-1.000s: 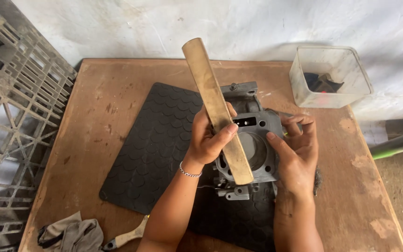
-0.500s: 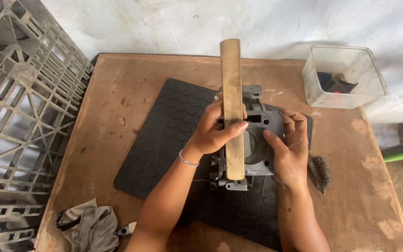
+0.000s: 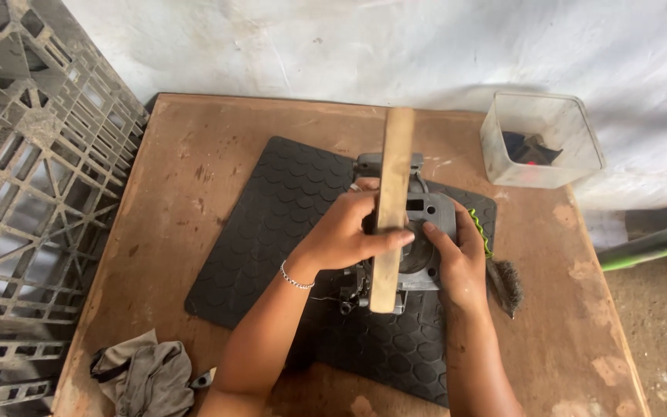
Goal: Cleaning and scrubbing an engine cylinder block using a wire brush and a piece of wood.
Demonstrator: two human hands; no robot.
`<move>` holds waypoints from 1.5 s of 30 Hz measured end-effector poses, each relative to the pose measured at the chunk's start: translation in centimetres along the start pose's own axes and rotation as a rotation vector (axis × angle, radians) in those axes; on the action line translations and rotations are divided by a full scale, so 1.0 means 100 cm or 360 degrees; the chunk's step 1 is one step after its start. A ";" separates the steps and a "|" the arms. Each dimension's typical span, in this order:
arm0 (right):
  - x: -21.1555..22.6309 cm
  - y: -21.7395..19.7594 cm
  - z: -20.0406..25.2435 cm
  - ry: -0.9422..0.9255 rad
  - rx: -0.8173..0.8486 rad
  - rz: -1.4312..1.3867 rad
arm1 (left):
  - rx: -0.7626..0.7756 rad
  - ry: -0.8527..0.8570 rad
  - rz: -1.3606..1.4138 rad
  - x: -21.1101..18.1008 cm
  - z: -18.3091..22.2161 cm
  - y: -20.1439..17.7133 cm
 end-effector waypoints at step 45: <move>0.017 0.006 0.009 -0.0140 0.0058 0.0260 | -0.0288 -0.0132 0.0010 0.057 -0.032 -0.034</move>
Point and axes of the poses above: each hand's wrist, its own z-axis away from the middle knuckle, its own y-axis out of the palm, x = y × z, the point moved 3 cm from there along -z, towards the middle knuckle, and after that the axes turned 13 degrees about z, right-handed, at the moved point
